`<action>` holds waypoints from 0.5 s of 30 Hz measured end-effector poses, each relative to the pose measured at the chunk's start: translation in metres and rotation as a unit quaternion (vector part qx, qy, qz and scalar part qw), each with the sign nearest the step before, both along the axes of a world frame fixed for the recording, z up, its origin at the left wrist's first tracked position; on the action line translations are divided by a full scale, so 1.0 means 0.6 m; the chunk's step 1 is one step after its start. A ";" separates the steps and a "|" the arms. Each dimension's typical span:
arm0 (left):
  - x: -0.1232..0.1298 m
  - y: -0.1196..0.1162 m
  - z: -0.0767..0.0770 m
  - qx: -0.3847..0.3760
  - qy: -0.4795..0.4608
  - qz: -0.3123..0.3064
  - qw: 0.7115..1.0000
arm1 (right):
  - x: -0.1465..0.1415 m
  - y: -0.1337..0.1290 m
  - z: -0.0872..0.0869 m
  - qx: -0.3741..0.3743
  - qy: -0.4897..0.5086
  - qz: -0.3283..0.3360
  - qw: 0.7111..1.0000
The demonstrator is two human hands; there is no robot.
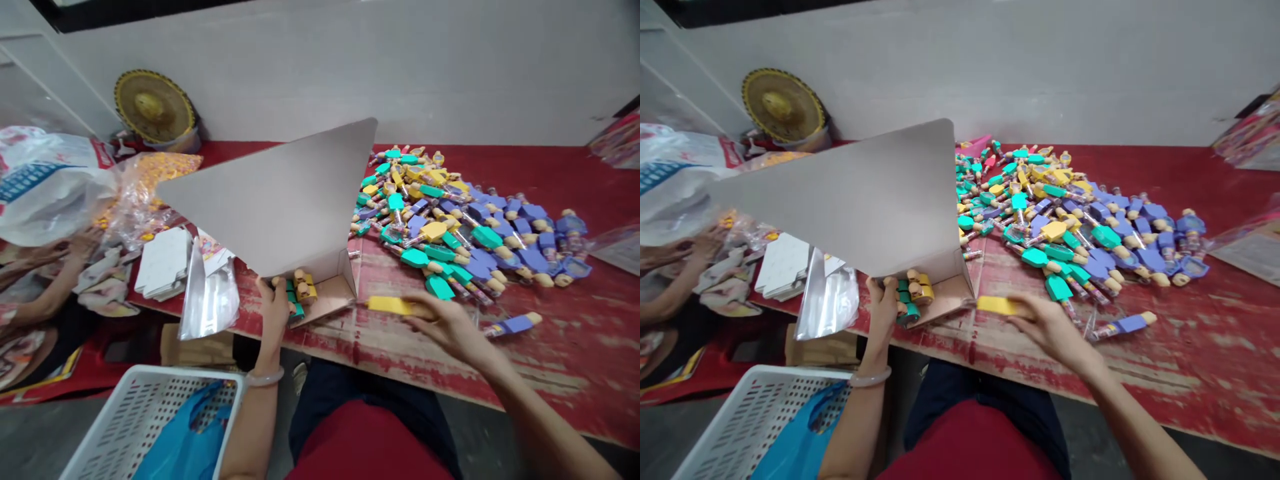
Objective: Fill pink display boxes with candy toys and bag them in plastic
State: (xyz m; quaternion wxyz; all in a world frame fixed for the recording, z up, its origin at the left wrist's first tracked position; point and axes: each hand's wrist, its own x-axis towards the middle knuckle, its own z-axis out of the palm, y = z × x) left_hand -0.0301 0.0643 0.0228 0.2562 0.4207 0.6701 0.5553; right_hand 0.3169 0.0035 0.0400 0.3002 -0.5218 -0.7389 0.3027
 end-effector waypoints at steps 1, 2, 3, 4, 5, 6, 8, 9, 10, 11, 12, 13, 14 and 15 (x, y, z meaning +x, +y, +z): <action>-0.001 0.000 0.000 0.003 0.001 0.001 1.000 | -0.038 0.000 0.020 0.044 -0.038 0.053 0.997; -0.001 0.000 0.000 0.004 0.002 0.001 1.000 | -0.080 0.006 0.036 0.070 -0.090 0.112 0.987; -0.002 -0.001 0.000 0.004 0.002 0.001 1.000 | -0.122 0.016 0.047 0.080 -0.152 0.163 0.972; -0.002 -0.001 -0.001 0.003 0.001 -0.001 1.000 | -0.159 0.028 0.055 0.080 -0.210 0.204 0.953; -0.002 -0.002 -0.002 0.003 0.000 -0.004 1.000 | -0.190 0.042 0.061 0.076 -0.262 0.238 0.932; -0.002 -0.002 -0.002 0.005 -0.001 -0.006 1.000 | -0.213 0.056 0.065 0.073 -0.305 0.262 0.913; -0.001 -0.001 -0.003 0.012 -0.004 -0.013 1.000 | -0.240 0.078 0.076 0.078 -0.360 0.291 0.883; 0.000 -0.001 -0.003 0.016 -0.005 -0.015 1.000 | -0.247 0.085 0.081 0.086 -0.375 0.298 0.873; 0.001 -0.001 -0.003 0.020 -0.006 -0.016 1.000 | -0.252 0.091 0.087 0.096 -0.385 0.302 0.867; 0.002 0.000 -0.003 0.023 -0.006 -0.017 1.000 | -0.256 0.095 0.093 0.106 -0.390 0.304 0.863; 0.003 -0.001 -0.002 0.025 -0.006 -0.018 1.000 | -0.259 0.097 0.099 0.116 -0.392 0.308 0.859; 0.004 -0.001 -0.002 0.027 -0.006 -0.019 0.999 | -0.261 0.099 0.103 0.124 -0.393 0.311 0.856; 0.004 -0.002 -0.001 0.027 -0.007 -0.019 0.999 | -0.263 0.101 0.107 0.127 -0.395 0.313 0.855; 0.005 -0.003 -0.001 0.026 -0.007 -0.020 0.999 | -0.264 0.102 0.109 0.124 -0.397 0.314 0.854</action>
